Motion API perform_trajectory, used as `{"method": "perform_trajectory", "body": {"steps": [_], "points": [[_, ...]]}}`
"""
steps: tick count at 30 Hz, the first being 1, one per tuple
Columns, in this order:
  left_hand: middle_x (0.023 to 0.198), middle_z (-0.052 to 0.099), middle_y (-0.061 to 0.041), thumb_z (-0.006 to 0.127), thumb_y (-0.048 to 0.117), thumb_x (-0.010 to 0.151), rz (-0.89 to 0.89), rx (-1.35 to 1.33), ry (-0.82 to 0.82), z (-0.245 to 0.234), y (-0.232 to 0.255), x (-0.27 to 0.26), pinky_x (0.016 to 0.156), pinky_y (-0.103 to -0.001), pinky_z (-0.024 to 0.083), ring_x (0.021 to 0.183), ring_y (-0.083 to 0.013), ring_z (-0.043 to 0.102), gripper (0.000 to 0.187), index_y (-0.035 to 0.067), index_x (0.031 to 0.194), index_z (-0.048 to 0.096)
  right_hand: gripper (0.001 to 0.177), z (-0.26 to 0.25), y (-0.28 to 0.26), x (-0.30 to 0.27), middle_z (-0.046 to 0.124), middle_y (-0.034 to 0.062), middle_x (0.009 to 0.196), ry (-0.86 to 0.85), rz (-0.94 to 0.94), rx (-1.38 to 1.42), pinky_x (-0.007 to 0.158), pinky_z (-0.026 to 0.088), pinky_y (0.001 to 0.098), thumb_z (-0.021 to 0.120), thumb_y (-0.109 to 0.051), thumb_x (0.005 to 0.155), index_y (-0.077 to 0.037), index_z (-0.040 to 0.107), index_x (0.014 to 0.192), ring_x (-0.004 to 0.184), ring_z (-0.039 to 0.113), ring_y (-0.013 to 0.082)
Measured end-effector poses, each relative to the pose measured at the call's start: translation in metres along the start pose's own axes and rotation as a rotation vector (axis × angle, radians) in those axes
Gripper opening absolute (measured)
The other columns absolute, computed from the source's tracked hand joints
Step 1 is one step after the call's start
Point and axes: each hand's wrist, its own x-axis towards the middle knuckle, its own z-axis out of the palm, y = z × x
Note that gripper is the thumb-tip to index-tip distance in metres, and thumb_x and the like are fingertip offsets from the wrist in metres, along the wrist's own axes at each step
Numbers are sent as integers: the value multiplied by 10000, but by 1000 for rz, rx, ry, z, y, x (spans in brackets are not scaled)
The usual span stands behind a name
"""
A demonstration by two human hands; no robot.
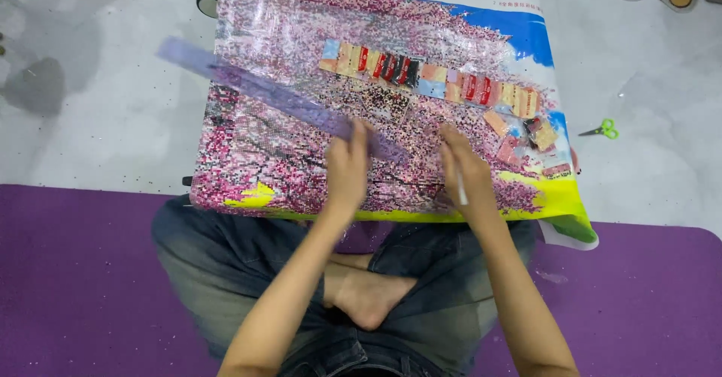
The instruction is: The person works on a diamond painting by placing resin diamonds onto a canvas with tweezers, using a ruler to align the rows of diamonds, then pressing the diamonds into place by hand.
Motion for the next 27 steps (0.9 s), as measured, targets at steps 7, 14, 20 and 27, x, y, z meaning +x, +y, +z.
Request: {"method": "perform_trajectory", "body": {"steps": [7,14,20,27], "points": [[639,560,-358,469,260,956,5,213,-668,19,19,-81,580,-538,397,652,-520,582,454,-98,702,587,451,-26,-70,-25,651,198,1187,-111,484,812,957,494,435,549,-286,899,-33,594,1270,1131,605,317],[1292,532,-258,391,429,973,504,970,-431,20,-8,-48,1073,-489,242,1266,-372,456,572,-26,1292,525,227,-35,-10,-60,616,155,661,363,518,1006,482,559,309,515,-170,1002,14,604,1098,477,610,203],[1458,415,-229,322,410,1022,474,1146,-331,26,-40,-39,1180,-474,29,1400,-333,321,596,-41,1393,437,222,-34,1,-82,588,169,664,403,557,1080,464,553,340,523,-139,999,52,594,1085,447,590,214],[1444,427,-231,345,423,999,510,1131,-271,30,-51,-40,1190,-488,18,1390,-340,338,611,-42,1379,452,232,-20,0,-103,597,213,668,409,631,1115,458,546,409,540,-121,989,91,599,1062,433,586,254]]}}
